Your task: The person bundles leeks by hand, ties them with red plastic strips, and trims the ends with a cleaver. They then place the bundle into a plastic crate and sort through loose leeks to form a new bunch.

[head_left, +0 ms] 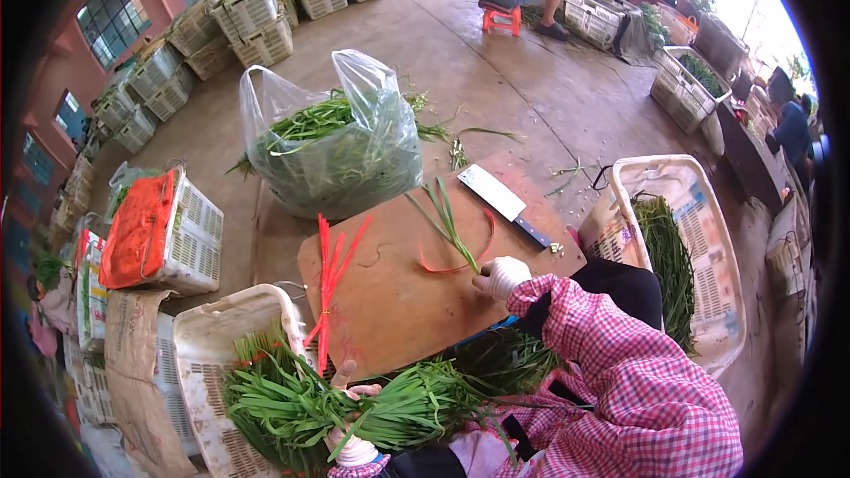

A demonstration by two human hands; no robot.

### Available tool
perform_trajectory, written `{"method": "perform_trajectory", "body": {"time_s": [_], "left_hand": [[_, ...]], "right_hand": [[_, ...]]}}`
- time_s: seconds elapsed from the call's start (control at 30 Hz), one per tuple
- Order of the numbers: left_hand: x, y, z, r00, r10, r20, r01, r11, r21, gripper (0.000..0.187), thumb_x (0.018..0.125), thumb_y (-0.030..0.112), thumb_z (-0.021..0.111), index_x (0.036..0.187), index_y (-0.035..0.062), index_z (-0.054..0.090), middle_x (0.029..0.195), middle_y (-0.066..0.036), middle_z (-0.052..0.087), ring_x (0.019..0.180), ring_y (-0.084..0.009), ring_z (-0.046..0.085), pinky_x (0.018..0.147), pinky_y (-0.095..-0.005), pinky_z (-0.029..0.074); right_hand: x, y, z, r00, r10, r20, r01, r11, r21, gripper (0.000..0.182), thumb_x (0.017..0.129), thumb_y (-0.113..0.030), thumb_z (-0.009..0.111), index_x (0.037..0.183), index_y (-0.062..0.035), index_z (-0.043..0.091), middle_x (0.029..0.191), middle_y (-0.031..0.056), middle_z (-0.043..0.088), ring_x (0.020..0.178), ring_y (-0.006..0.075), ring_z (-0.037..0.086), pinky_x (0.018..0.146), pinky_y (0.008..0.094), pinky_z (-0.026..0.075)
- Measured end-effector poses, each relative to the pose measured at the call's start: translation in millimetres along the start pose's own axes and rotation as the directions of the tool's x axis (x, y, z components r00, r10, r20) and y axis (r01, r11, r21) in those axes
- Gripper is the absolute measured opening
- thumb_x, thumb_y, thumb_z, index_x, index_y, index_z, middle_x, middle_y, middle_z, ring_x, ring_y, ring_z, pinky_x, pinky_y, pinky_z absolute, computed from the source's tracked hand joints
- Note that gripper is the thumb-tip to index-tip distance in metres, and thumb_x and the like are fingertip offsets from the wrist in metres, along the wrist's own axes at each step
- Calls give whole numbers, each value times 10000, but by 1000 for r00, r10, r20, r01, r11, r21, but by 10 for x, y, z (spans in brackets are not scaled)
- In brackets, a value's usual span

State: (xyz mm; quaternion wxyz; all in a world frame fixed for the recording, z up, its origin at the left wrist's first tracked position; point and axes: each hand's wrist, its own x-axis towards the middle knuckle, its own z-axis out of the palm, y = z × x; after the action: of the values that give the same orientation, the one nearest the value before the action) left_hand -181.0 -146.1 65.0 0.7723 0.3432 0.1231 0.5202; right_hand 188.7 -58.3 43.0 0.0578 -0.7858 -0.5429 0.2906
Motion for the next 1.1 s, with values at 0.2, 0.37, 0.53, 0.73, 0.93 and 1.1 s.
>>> {"method": "perform_trajectory", "body": {"time_s": [0.2,0.37,0.53,0.73,0.93,1.1], "left_hand": [[24,36,57,999,-3,-32,6,997,77,416,808,143,666,1154,-23,505,1278,-255,453,1079,-416,538,932,-580,422],[-135,51,235,959,0,-282,-3,1000,-9,456,851,238,606,1254,57,491,1242,-215,483,1105,-374,525,922,-593,424],[-138,42,639,798,330,-504,-260,944,205,545,824,379,596,1283,104,492,1148,-138,588,1093,-313,549,935,-536,436],[-238,121,708,866,433,-248,-388,897,213,418,797,248,623,1179,86,569,1149,-38,606,1062,-230,565,978,-459,401],[-236,391,1159,891,445,-84,-435,893,120,295,835,161,571,720,175,300,697,54,252,659,-115,319,920,-387,362],[-199,510,1372,897,440,-49,-417,877,239,264,837,171,542,725,177,304,701,59,272,647,-103,311,864,-341,339]], "right_hand": [[11,-4,22,999,-43,-21,41,997,-72,335,772,-426,577,881,-135,700,789,87,676,785,268,651,733,380,501],[-149,216,-149,992,-110,-65,111,994,7,485,788,-529,572,1016,-110,661,841,122,677,823,287,650,765,370,498],[-535,982,-257,975,-185,-127,217,917,334,353,806,-334,628,1056,-86,648,828,101,683,732,221,659,711,336,510],[-1325,1300,-367,950,-193,244,27,832,554,357,817,-276,612,1098,-58,624,870,97,669,760,146,620,724,298,493],[-1766,1051,-331,852,-474,222,458,880,125,666,755,-282,672,1350,-156,401,828,126,643,709,305,636,643,376,510],[-1841,753,-33,479,-877,41,870,481,113,937,694,-277,704,1453,-211,159,723,111,591,600,309,603,523,398,480]]}}
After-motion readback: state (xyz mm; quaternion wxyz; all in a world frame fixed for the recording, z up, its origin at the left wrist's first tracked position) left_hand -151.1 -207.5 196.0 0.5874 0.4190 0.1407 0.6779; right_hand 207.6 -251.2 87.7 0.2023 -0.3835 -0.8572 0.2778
